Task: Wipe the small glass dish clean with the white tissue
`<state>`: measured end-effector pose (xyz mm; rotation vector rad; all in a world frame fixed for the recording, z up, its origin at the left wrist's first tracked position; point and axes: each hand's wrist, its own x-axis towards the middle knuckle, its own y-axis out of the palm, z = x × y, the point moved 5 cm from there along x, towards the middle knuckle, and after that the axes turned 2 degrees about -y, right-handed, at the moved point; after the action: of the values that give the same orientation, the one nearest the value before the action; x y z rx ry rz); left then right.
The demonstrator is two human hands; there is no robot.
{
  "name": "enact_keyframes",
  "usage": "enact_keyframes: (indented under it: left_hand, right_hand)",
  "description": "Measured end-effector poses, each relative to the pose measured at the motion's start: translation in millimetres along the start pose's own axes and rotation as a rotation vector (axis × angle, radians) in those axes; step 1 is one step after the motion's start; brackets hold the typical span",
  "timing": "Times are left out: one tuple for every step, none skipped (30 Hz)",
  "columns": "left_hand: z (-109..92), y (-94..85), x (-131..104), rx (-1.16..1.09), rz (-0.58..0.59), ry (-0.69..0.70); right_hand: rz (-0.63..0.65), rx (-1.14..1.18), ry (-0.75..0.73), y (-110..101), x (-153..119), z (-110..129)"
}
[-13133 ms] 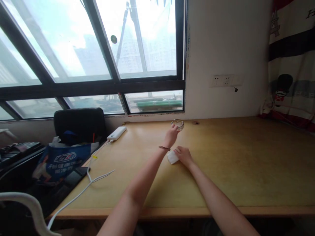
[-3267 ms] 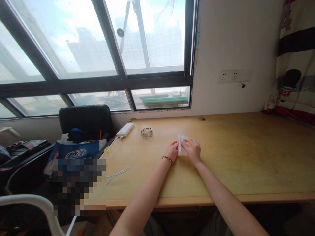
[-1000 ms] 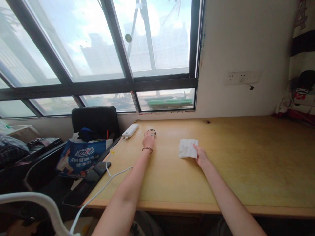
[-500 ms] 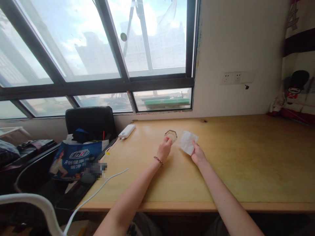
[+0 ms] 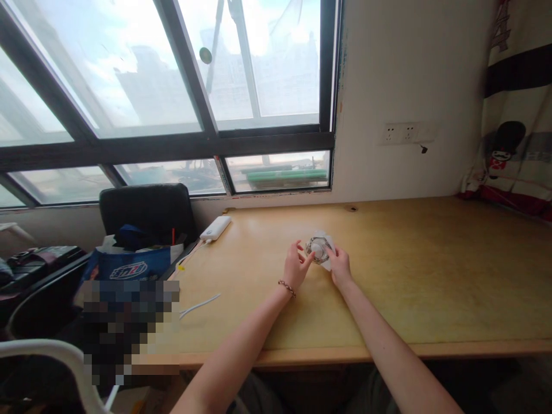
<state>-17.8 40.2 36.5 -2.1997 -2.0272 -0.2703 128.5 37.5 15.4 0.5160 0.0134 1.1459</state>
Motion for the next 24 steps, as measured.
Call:
enact_keyframes:
  left_hand:
    - [5,-0.5,3,0.003,0.031,-0.052]
    - [10,0.7,6,-0.007,0.082,-0.111]
    - [15,2.6,8,-0.032,0.136,-0.170]
    - [19,4.9,9,-0.069,0.183,-0.226]
    - [22,7.1,10,-0.117,0.221,-0.275]
    - [25,9.0,10,-0.173,0.249,-0.317]
    - [27,10.6,9,-0.230,0.265,-0.351]
    - [28,11.9,8,-0.278,0.273,-0.376]
    - [30,12.8,7,-0.320,0.276,-0.391]
    - [31,13.4,5,-0.352,0.275,-0.398]
    - [32,14.0,4,-0.378,0.273,-0.399]
    - [32,14.5,3,-0.398,0.275,-0.395]
    - [33,15.0,2,-0.417,0.275,-0.389]
    - [33,15.2,2,-0.441,0.272,-0.382]
    - [33,15.1,2,-0.465,0.263,-0.373]
    - [33,14.5,2,-0.488,0.247,-0.361]
    - [33,13.7,3,-0.511,0.227,-0.347]
    - [32,12.6,3,-0.533,0.206,-0.330]
    - [31,11.6,4,-0.552,0.187,-0.311]
    - [30,10.5,4,-0.567,0.169,-0.291]
    - [30,9.4,5,-0.575,0.152,-0.272]
    - [29,8.6,5,-0.579,0.140,-0.256]
    - [29,8.0,6,-0.573,0.132,-0.246]
    - [29,7.6,6,-0.560,0.125,-0.240]
  right_hand:
    - [0.016,-0.010,-0.003,1,0,0]
    - [0.030,-0.016,-0.005,2,-1,-1]
    - [0.041,-0.019,-0.006,3,-1,0]
    - [0.049,-0.020,-0.005,4,-2,0]
    - [0.054,-0.018,0.001,4,-3,0]
    - [0.055,-0.011,0.012,5,-3,1]
    - [0.054,0.003,0.030,5,-3,1]
    - [0.051,0.029,0.058,5,-2,0]
    - [0.046,0.068,0.096,5,-1,-1]
    - [0.039,0.117,0.141,4,0,-2]
    - [0.029,0.166,0.184,4,1,-4]
    - [0.013,0.205,0.221,3,2,-6]
    - [-0.011,0.223,0.245,1,2,-8]
    - [-0.039,0.215,0.258,-1,3,-10]
    - [-0.065,0.188,0.259,-3,3,-11]
    - [-0.078,0.154,0.252,-5,3,-12]
    - [-0.072,0.119,0.243,-6,3,-13]
    - [-0.050,0.091,0.234,-5,2,-13]
    - [-0.016,0.073,0.225,-4,1,-13]
    - [0.015,0.065,0.217,-3,0,-13]
    - [0.039,0.061,0.211,-1,-1,-13]
    - [0.055,0.057,0.209,0,-1,-13]
    - [0.059,0.053,0.210,1,-2,-13]
    - [0.058,0.045,0.213,1,-3,-13]
